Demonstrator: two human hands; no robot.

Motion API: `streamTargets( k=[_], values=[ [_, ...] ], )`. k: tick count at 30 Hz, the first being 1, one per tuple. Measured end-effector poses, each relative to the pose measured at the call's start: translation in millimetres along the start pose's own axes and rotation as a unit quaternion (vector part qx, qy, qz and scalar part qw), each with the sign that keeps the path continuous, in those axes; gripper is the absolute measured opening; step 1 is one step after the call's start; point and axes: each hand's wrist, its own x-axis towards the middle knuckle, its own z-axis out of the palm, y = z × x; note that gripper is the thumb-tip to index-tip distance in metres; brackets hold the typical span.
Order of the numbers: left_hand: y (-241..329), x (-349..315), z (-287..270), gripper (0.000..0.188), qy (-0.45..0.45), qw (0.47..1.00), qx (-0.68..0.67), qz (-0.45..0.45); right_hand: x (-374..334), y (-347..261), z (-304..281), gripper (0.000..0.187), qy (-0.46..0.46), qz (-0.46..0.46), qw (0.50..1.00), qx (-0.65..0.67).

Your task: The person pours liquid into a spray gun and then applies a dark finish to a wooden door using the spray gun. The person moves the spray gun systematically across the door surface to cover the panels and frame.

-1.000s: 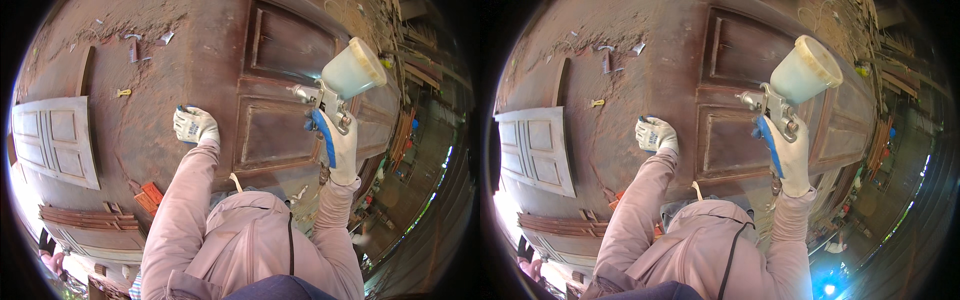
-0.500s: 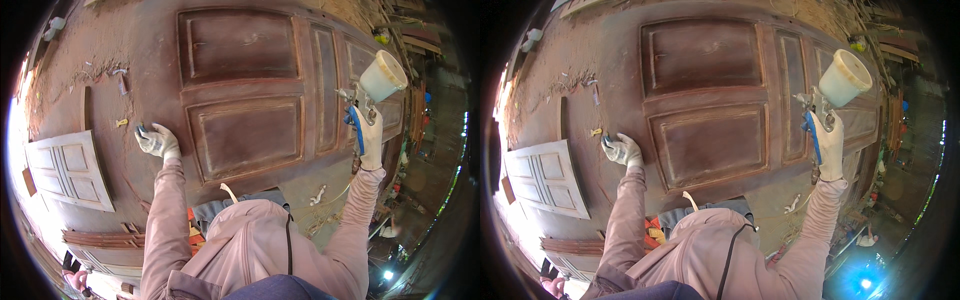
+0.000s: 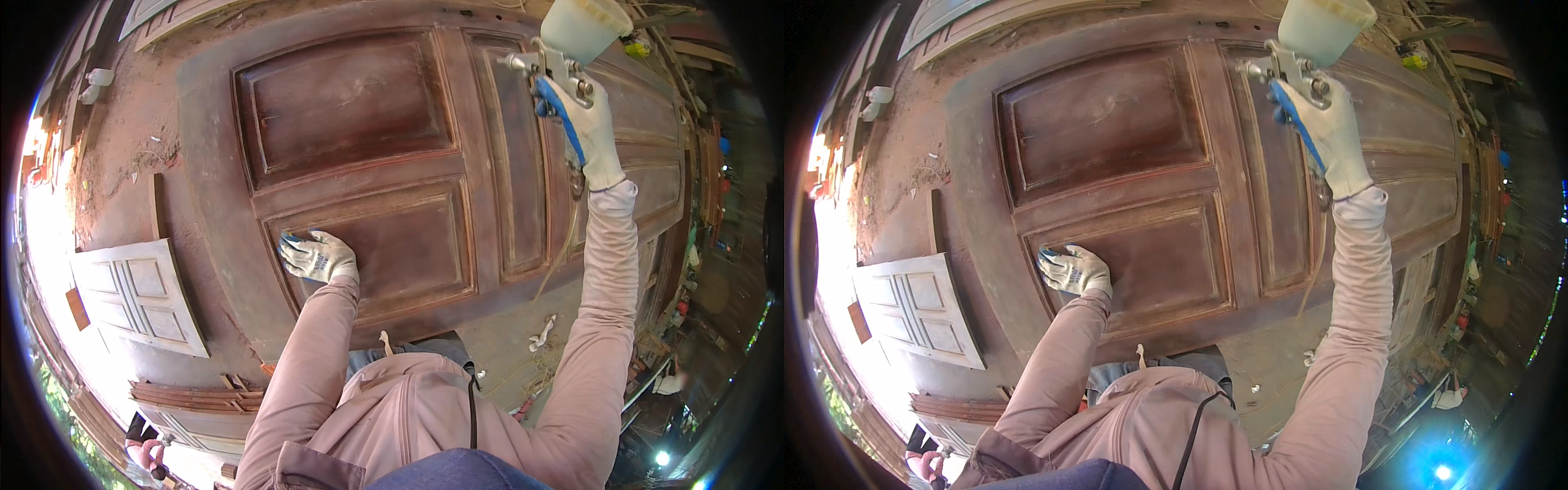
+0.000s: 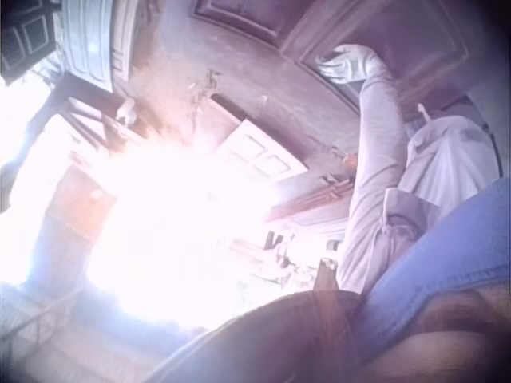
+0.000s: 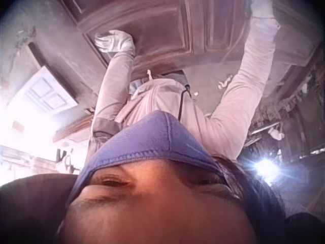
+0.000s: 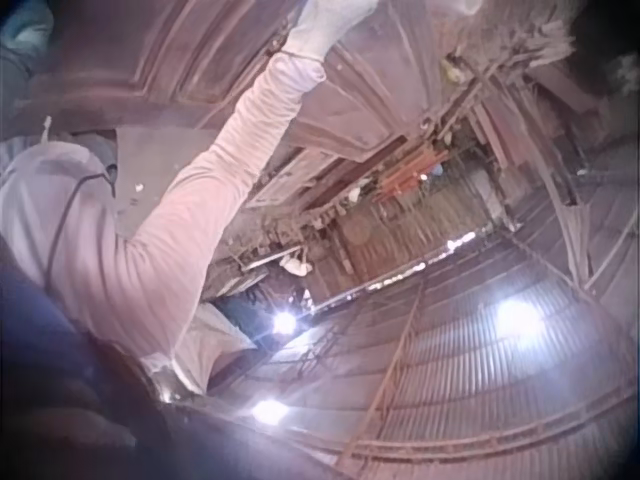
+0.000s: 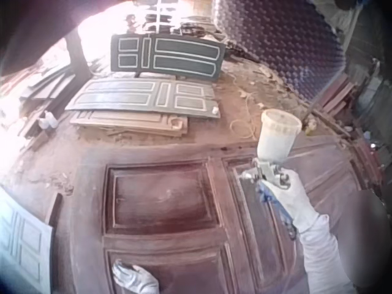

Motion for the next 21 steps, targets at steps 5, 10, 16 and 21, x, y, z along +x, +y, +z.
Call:
streamTargets(
  k=[5,10,16,21],
  values=[
    [3,0,0,0.055,-0.031,0.999,0.004,-0.018,4,5,-9,0.022,-0.027,-0.011,0.999,-0.02],
    [0,-1,2,0.055,-0.019,1.0,-0.004,-0.012,-66,-5,-16,0.02,0.001,0.063,0.997,-0.05],
    [4,2,-1,0.055,-0.032,0.999,-0.014,-0.011,-122,-35,-2,0.037,-0.061,-0.048,0.952,-0.295],
    [5,4,-3,0.056,-0.051,0.998,-0.019,-0.018,-86,-58,52,0.044,-0.069,-0.043,0.929,-0.361]
  ],
)
